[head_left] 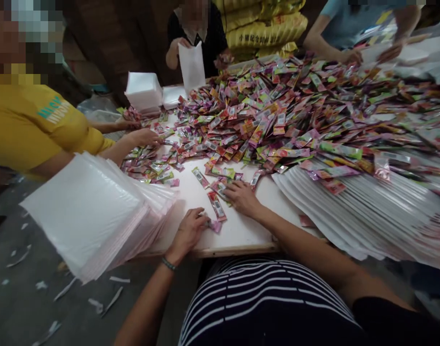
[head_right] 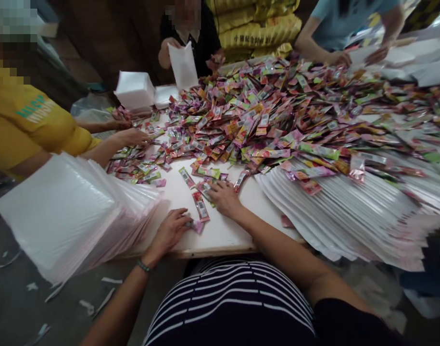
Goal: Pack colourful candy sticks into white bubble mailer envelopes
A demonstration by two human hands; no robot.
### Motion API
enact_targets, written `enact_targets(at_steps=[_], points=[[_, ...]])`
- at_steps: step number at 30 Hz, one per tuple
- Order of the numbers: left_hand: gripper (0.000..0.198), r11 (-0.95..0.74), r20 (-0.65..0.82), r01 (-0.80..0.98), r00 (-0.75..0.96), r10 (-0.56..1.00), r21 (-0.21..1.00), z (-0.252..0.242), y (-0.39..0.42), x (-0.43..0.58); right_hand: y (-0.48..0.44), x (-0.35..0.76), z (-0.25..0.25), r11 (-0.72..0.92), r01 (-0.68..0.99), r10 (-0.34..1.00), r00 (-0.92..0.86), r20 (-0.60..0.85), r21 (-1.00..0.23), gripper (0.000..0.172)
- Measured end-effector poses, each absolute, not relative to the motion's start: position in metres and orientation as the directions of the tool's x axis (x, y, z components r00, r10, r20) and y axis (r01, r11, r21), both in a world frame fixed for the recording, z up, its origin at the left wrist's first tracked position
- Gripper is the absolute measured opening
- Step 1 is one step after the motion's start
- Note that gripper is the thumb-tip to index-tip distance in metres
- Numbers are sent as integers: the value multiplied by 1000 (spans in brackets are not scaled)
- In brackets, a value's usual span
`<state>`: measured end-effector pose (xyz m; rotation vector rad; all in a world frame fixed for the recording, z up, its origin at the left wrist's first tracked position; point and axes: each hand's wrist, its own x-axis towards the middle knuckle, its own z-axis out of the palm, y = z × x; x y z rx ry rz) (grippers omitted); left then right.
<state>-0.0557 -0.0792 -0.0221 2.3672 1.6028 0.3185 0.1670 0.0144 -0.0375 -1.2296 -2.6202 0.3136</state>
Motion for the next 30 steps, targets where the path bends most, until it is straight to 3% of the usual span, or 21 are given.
enact_targets(at_steps=[5,10,16,20,22,25,27,30], points=[[27,-532,-15,786,565,825,316,-22,-48,-44,17,185,-42,620,760,783,-617,80,-196,31],[19,-520,5,776,555,832,358,-27,-45,-28,2,189,-45,591,789,805,-564,184,-166,21],[9,-504,128,745,504,854,437,-26,-80,-31,-13,194,-52,700,651,714,-625,317,-293,22],[7,-544,198,732,511,837,411,-28,-93,-49,-7,196,-45,649,635,760,-516,394,-420,27],[9,-535,152,748,521,840,392,-30,-98,-57,-3,193,-43,623,662,782,-507,362,-417,28],[8,-502,73,777,516,853,380,-30,-102,-62,-5,184,-46,677,645,731,-645,223,-353,24],[24,-483,98,803,481,871,348,-29,-101,-58,-11,178,-48,721,605,676,-721,151,-338,21],[75,-495,128,828,478,869,263,-30,-92,-46,-18,174,-49,729,590,663,-735,141,-348,22]])
